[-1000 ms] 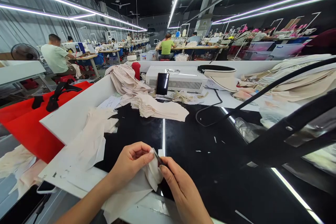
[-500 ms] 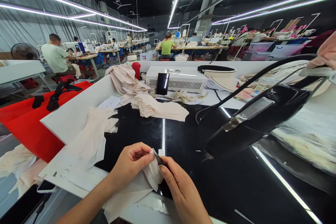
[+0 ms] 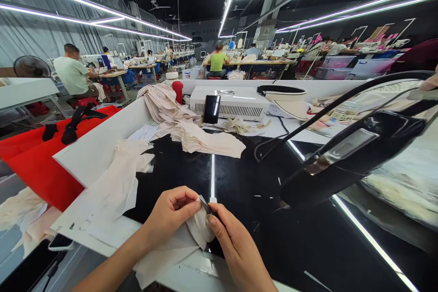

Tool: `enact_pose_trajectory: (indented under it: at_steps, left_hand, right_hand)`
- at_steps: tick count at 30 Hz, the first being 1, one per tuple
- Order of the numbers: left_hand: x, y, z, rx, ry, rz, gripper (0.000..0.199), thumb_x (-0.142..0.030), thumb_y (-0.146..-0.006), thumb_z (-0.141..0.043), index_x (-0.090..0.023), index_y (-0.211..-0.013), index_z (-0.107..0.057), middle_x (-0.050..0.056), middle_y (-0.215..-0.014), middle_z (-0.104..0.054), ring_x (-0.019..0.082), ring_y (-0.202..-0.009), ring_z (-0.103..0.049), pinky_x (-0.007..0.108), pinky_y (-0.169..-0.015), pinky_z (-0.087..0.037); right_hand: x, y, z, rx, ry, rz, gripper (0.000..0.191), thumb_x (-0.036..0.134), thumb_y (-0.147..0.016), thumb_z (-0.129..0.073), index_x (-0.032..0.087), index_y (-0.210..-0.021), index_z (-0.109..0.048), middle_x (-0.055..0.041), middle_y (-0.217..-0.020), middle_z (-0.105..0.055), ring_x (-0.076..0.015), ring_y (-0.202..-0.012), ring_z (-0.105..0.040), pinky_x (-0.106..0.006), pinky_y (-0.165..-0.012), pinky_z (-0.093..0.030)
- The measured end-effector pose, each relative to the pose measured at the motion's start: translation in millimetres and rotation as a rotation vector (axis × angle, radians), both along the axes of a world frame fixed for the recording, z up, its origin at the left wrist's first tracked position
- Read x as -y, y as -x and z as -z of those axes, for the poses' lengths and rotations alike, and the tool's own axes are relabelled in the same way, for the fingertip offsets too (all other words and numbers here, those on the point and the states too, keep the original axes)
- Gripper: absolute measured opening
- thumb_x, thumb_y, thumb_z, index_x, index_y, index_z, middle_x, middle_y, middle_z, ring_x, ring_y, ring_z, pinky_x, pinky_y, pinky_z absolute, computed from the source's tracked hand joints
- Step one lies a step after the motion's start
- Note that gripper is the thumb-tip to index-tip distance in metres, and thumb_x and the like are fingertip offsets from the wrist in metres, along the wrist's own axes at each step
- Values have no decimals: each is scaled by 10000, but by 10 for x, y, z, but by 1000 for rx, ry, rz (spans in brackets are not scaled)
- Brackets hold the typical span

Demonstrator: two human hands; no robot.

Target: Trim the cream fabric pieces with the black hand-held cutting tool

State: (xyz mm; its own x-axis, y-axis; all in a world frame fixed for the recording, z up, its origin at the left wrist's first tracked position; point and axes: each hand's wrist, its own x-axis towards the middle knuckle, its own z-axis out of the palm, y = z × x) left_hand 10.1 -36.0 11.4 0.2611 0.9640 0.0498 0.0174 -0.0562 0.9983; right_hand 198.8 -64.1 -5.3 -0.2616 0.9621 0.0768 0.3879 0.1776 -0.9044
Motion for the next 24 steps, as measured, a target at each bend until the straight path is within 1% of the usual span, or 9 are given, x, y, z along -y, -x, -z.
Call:
enact_pose_trajectory:
  at_steps: [5, 12, 19, 24]
  left_hand:
    - [0, -2, 9, 9, 0, 9, 260, -413, -887, -748, -155, -863, -724, 38, -812, -698, 151, -736, -613, 240, -691, -480]
    - [-8, 17, 14, 12, 0, 23, 255, -411, -893, -747, -158, -870, -726, 38, -828, -705, 155, -756, -622, 241, -709, -490]
    - [6, 17, -3, -37, -16, 56, 214, -379, -906, -729, -166, -894, -741, 31, -835, -703, 149, -753, -613, 232, -691, -467]
    - [3, 23, -13, -75, -32, 54, 197, -358, -891, -731, -161, -877, -732, 24, -815, -681, 137, -719, -581, 226, -662, -444]
  right_hand:
    - [8, -5, -11, -28, -4, 6, 389, 529, -1053, -410, 256, -1126, -677, -14, -852, -647, -205, -800, -631, -298, -770, -525]
    - [-5, 2, -25, -44, -3, -14, 401, 531, -1049, -405, 246, -1078, -685, -4, -829, -626, -194, -774, -607, -283, -743, -501]
    - [10, 1, -31, -19, -4, 1, 406, 543, -1043, -400, 246, -1121, -667, -16, -859, -645, -203, -789, -620, -289, -747, -509]
    - [5, 23, -63, -5, -14, 25, 432, 548, -1021, -385, 234, -1042, -680, -10, -777, -613, -206, -727, -608, -297, -719, -516]
